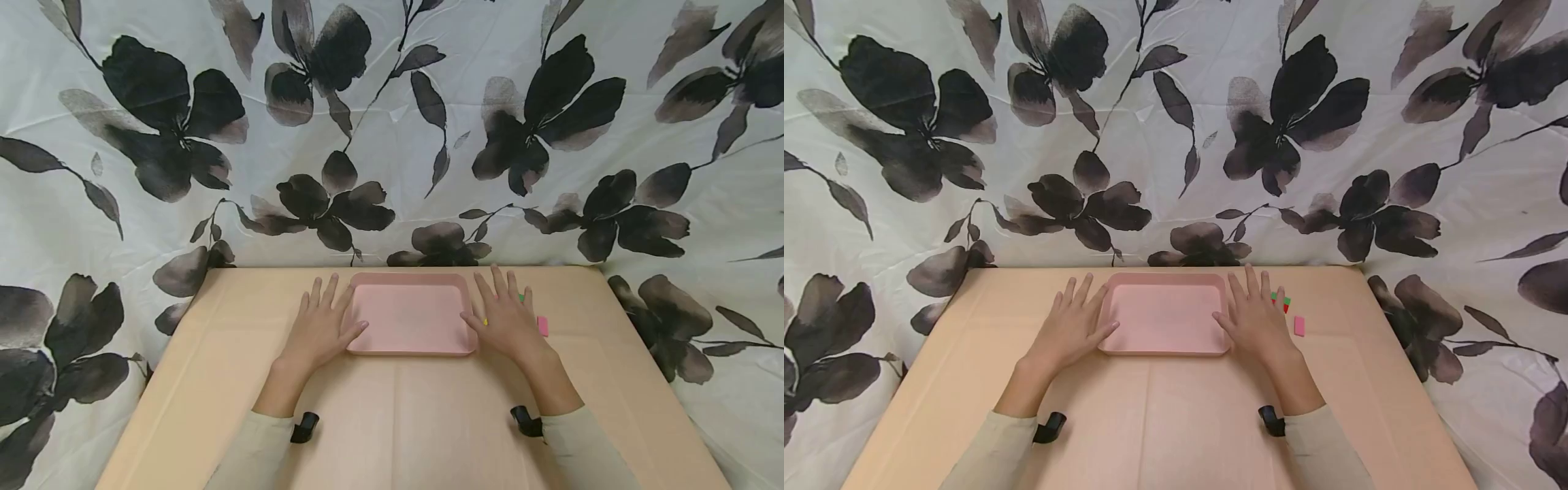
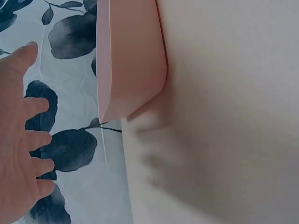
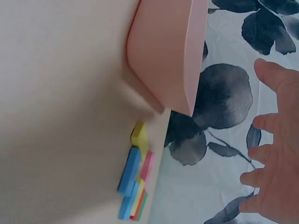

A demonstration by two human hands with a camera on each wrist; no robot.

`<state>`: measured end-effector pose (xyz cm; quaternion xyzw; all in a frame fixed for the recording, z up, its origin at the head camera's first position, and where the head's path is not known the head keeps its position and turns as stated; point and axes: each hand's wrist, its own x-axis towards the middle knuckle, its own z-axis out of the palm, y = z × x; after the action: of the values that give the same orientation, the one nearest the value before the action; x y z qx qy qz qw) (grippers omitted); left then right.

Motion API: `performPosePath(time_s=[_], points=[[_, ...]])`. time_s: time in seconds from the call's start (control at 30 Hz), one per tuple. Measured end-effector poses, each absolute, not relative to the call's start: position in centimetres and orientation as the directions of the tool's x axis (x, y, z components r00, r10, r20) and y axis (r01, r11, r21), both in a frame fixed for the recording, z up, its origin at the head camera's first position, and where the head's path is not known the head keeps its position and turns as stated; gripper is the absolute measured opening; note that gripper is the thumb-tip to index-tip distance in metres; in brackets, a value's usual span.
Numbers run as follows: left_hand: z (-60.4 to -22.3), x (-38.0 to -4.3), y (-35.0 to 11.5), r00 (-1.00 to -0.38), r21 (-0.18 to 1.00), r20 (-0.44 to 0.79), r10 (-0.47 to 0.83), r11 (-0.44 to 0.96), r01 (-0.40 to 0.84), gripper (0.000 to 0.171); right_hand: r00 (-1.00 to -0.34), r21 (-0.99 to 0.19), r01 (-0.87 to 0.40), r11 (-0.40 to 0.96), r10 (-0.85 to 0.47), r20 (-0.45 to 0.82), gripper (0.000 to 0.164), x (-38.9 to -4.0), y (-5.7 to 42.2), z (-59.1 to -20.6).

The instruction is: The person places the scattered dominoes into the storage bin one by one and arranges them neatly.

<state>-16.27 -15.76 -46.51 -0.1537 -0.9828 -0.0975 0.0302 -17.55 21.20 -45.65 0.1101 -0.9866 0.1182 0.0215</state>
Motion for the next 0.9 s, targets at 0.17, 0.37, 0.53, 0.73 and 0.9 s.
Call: performPosePath(time_s=[0.17, 0.37, 0.53, 0.73, 0.9], points=[[-46.4, -16.6, -16.1, -0.95, 0.181, 0.08, 0.302, 0.933, 0.312, 0.083, -0.978, -0.235, -0.206, 0.95, -0.196, 0.067, 0.084, -17.6, 22.4, -46.1], [-46.7, -16.8, -16.6, -0.951, 0.202, 0.079, 0.3, 0.929, 0.31, 0.081, -0.981, -0.223, -0.193, 0.956, -0.183, 0.066, 0.085, -17.6, 23.7, -46.7], [-47.1, -16.9, -17.0, -0.951, 0.204, 0.077, 0.3, 0.929, 0.31, 0.08, -0.984, -0.218, -0.176, 0.96, -0.173, 0.032, 0.088, -17.4, 24.8, -47.3], [-47.2, -17.0, -17.2, -0.948, 0.208, 0.071, 0.31, 0.925, 0.318, 0.079, -0.981, -0.186, -0.195, 0.963, -0.192, 0.034, 0.088, -17.4, 25.9, -47.9], [-47.3, -17.2, -17.4, -0.939, 0.234, 0.083, 0.334, 0.909, 0.345, 0.079, -0.976, -0.181, -0.218, 0.959, -0.211, 0.053, 0.086, -17.4, 26.7, -48.2]])
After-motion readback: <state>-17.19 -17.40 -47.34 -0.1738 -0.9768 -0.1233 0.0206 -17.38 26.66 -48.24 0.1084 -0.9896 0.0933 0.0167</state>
